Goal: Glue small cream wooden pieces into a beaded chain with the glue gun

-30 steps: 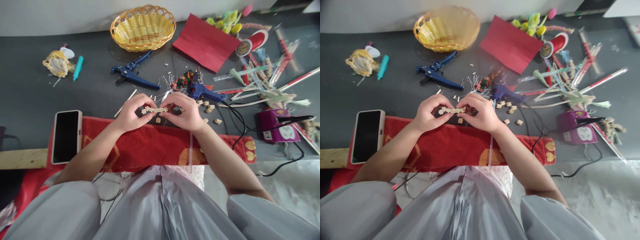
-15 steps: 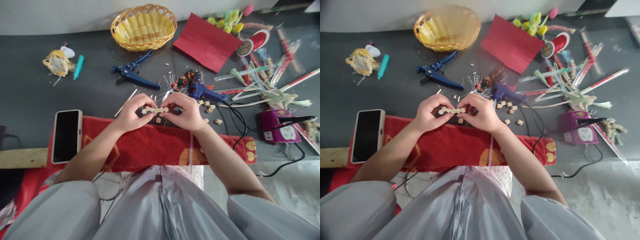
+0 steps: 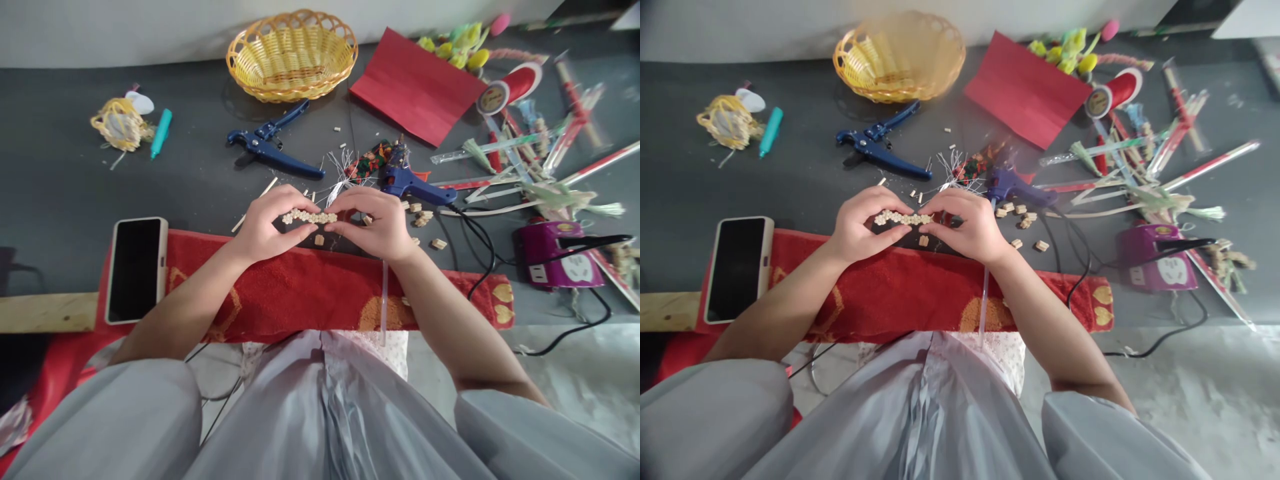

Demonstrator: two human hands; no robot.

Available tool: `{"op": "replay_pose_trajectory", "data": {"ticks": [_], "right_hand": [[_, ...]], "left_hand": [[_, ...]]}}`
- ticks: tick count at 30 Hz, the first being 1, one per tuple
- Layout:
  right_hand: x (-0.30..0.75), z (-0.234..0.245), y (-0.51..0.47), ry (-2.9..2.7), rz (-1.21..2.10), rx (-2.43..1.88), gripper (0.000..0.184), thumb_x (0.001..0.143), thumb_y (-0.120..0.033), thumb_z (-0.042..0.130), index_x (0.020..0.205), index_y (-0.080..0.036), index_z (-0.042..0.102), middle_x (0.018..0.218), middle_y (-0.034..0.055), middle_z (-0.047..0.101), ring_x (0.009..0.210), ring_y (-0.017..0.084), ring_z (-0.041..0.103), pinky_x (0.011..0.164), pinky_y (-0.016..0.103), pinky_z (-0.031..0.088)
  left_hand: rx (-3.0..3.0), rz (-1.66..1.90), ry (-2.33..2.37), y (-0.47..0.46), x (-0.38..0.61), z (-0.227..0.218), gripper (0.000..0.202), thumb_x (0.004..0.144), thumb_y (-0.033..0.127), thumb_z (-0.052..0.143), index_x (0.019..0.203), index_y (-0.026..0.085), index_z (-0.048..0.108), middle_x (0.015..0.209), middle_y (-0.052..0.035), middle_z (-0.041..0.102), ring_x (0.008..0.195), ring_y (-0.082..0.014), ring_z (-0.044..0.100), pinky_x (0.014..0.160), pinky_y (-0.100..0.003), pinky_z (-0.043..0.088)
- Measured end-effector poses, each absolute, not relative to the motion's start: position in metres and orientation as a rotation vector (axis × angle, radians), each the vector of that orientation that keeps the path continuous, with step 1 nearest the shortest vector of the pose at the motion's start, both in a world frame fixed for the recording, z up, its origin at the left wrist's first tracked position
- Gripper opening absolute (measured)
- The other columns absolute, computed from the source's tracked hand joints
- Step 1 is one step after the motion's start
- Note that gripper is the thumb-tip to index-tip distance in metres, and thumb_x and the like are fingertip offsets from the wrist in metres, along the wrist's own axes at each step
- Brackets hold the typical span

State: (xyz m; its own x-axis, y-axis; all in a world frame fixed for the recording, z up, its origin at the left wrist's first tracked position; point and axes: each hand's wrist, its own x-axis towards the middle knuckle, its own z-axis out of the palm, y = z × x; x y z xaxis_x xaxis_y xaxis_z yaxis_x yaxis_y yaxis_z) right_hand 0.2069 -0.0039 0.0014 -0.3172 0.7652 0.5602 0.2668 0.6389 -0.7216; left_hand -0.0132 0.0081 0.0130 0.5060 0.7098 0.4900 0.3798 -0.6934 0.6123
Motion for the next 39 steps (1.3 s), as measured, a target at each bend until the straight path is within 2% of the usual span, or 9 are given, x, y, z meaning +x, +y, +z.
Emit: {"op": "replay_pose_trajectory", "data": {"ticks": [5,14,25,29,33,39], "right_hand": [[0.2055,0.0037,-0.0055,-1.891,0.613,-0.773,0.029,0.081,-0.046,0.076,0.087,-0.018,0.075,0.082,0.0056,0.076,0.073,0.014,0.069,0.066,0.028,0.058],[0.2051,0.0034,-0.0055,-1.843,0.667,-0.821,0.036,0.078,-0.053,0.077,0.087,-0.018,0.074,0.079,0.0037,0.074,0.064,0.011,0.065,0.058,0.025,0.054],[0.2046,0.0028,-0.0075,-1.837,0.579,-0.806,0.029,0.081,-0.049,0.076,0.082,-0.019,0.075,0.078,0.0041,0.075,0.069,0.015,0.069,0.063,0.028,0.056],[0.2039,0.0076,-0.0079,-1.867,0.612,-0.819,0.032,0.082,-0.051,0.074,0.081,-0.019,0.073,0.075,0.0025,0.073,0.064,0.013,0.064,0.06,0.028,0.053],[0.2036,0.0105,-0.0076,-1.873,0.615,-0.787,0.03,0.082,-0.047,0.075,0.082,-0.018,0.07,0.074,0.0018,0.07,0.062,0.011,0.062,0.057,0.025,0.051],[0.2051,0.0095,-0.0065,-1.883,0.617,-0.8,0.029,0.083,-0.046,0.074,0.082,-0.017,0.069,0.075,0.0015,0.07,0.063,0.01,0.061,0.057,0.024,0.049]], "left_hand": [[2.324,1.096,0.861,0.0071,-0.012,0.0115,0.012,0.084,0.029,0.071,0.092,0.02,0.074,0.089,-0.0017,0.074,0.081,-0.0135,0.067,0.077,-0.027,0.053],[2.326,1.091,0.937,0.0064,-0.0113,0.0127,0.016,0.085,0.036,0.069,0.089,0.021,0.074,0.088,-0.0023,0.075,0.08,-0.0143,0.067,0.077,-0.028,0.055],[2.301,1.203,0.89,0.002,-0.0089,0.013,0.011,0.083,0.031,0.072,0.085,0.02,0.074,0.084,-0.0012,0.075,0.074,-0.0117,0.067,0.068,-0.025,0.053],[2.306,1.267,0.878,0.0008,-0.0083,0.0137,0.01,0.083,0.03,0.072,0.085,0.021,0.073,0.083,-0.0006,0.075,0.074,-0.012,0.068,0.069,-0.026,0.054],[2.326,1.266,0.909,0.0014,-0.0086,0.0135,0.011,0.085,0.032,0.07,0.085,0.021,0.071,0.083,-0.0004,0.075,0.075,-0.0128,0.068,0.071,-0.027,0.054],[2.341,1.295,0.879,0.0033,-0.0075,0.0129,0.008,0.082,0.027,0.072,0.085,0.02,0.07,0.083,0.0014,0.074,0.076,-0.0112,0.068,0.071,-0.025,0.054]]}}
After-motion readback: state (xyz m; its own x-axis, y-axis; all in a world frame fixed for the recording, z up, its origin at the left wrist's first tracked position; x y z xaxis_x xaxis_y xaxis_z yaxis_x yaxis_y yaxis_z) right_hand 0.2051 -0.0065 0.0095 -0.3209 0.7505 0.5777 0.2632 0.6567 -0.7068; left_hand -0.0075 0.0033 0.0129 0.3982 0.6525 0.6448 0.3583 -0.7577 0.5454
